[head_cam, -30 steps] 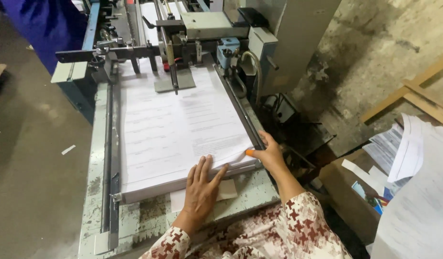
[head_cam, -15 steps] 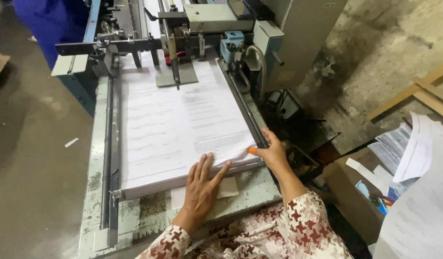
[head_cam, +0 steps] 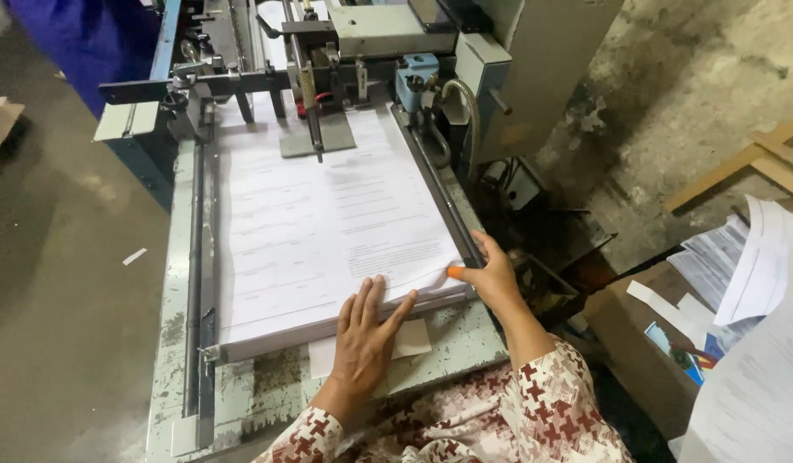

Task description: Manually feeding individual printed sheets of paper into a processing machine for folding or binding.

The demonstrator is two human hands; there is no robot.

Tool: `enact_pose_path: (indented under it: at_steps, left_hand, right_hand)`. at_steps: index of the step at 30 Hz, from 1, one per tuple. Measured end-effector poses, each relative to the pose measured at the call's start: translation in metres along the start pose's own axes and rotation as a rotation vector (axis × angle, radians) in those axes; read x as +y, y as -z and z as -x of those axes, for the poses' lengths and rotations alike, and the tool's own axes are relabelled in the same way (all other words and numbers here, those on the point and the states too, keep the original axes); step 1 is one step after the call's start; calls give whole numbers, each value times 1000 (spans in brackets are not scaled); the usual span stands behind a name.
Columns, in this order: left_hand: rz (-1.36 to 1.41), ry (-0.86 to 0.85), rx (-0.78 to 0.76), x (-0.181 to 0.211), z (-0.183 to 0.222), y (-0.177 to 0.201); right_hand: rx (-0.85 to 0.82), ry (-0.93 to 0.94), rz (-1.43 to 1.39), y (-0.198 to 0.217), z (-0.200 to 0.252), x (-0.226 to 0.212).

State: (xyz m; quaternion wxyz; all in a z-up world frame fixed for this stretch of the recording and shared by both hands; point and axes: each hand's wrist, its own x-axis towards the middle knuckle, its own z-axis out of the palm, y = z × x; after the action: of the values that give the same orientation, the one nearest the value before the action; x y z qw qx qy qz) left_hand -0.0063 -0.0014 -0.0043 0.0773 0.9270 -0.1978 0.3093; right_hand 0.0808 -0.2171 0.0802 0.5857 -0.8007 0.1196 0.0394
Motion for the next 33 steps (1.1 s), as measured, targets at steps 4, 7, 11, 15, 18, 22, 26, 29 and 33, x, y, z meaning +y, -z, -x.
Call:
enact_pose_path:
  at_steps: [4, 7, 11, 15, 18, 22, 26, 29, 33]
  left_hand:
    - [5, 11, -17, -1, 2, -3]
    - [-13, -18, -1, 2, 4, 1]
    - [12, -17, 36, 1, -1, -1]
    - [-63, -8, 36, 3, 0, -1]
    - [28, -12, -7, 1, -1, 0]
    - [106, -18, -25, 2, -3, 10]
    - [71, -19, -38, 2, 4, 4]
    - [20, -30, 48, 1, -8, 2]
    - [2, -36, -40, 0, -1, 2]
  right_hand:
    - [-9, 1, 15, 0, 4, -5]
    - [-5, -32, 17, 0, 10, -8]
    - [-3, 7, -8, 2, 3, -2]
    - [-87, 27, 14, 7, 5, 1]
    - [-87, 49, -31, 6, 2, 1]
    - [-33, -35, -42, 2, 2, -1]
    - [-13, 8, 17, 1, -3, 11]
    - [-42, 13, 34, 6, -2, -5]
    - [-77, 20, 36, 6, 6, -1]
